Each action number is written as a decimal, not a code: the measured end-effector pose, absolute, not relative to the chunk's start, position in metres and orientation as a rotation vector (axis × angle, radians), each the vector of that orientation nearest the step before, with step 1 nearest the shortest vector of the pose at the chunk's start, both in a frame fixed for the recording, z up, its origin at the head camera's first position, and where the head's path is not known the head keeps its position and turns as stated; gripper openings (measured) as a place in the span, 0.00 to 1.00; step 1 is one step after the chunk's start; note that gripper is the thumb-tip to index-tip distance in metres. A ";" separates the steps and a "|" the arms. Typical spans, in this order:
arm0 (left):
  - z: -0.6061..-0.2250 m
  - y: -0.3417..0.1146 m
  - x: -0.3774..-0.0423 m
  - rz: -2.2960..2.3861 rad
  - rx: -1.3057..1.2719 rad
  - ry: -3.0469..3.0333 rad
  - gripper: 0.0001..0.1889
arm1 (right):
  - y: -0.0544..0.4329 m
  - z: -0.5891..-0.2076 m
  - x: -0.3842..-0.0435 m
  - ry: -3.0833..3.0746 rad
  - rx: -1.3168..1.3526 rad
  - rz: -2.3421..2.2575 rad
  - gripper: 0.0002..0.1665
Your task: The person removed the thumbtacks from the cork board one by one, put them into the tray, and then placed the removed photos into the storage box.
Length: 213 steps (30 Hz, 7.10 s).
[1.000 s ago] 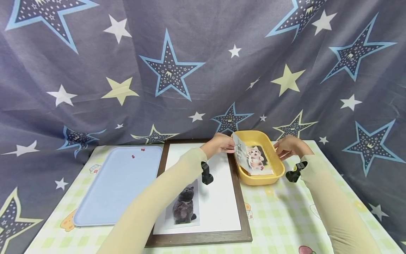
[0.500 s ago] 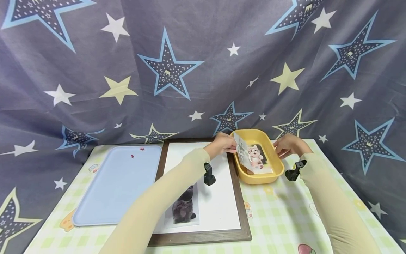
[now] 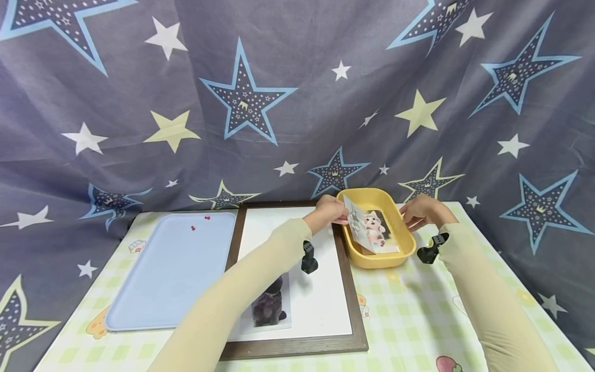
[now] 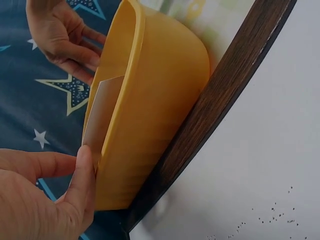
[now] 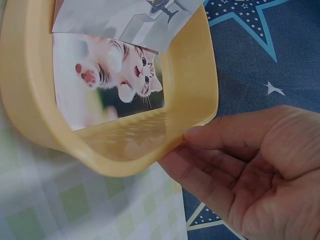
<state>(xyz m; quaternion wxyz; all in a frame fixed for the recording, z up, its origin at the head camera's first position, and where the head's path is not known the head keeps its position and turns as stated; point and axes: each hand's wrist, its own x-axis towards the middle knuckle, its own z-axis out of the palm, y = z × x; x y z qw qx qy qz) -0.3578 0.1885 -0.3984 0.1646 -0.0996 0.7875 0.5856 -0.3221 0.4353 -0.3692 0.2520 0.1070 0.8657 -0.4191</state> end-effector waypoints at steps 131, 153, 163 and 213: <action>-0.394 0.212 -0.347 1.782 -0.211 1.493 0.36 | 0.431 -0.369 -0.323 2.392 0.280 -1.105 0.32; -0.370 0.193 -0.352 1.729 -0.217 1.457 0.43 | 0.432 -0.366 -0.322 2.383 0.252 -1.116 0.33; -0.369 0.178 -0.353 1.624 -0.008 1.549 0.32 | 0.432 -0.369 -0.320 2.396 0.256 -1.115 0.32; -0.396 -0.069 -0.314 1.360 1.033 2.463 0.15 | 0.288 -0.330 -0.271 3.059 -0.532 -1.651 0.23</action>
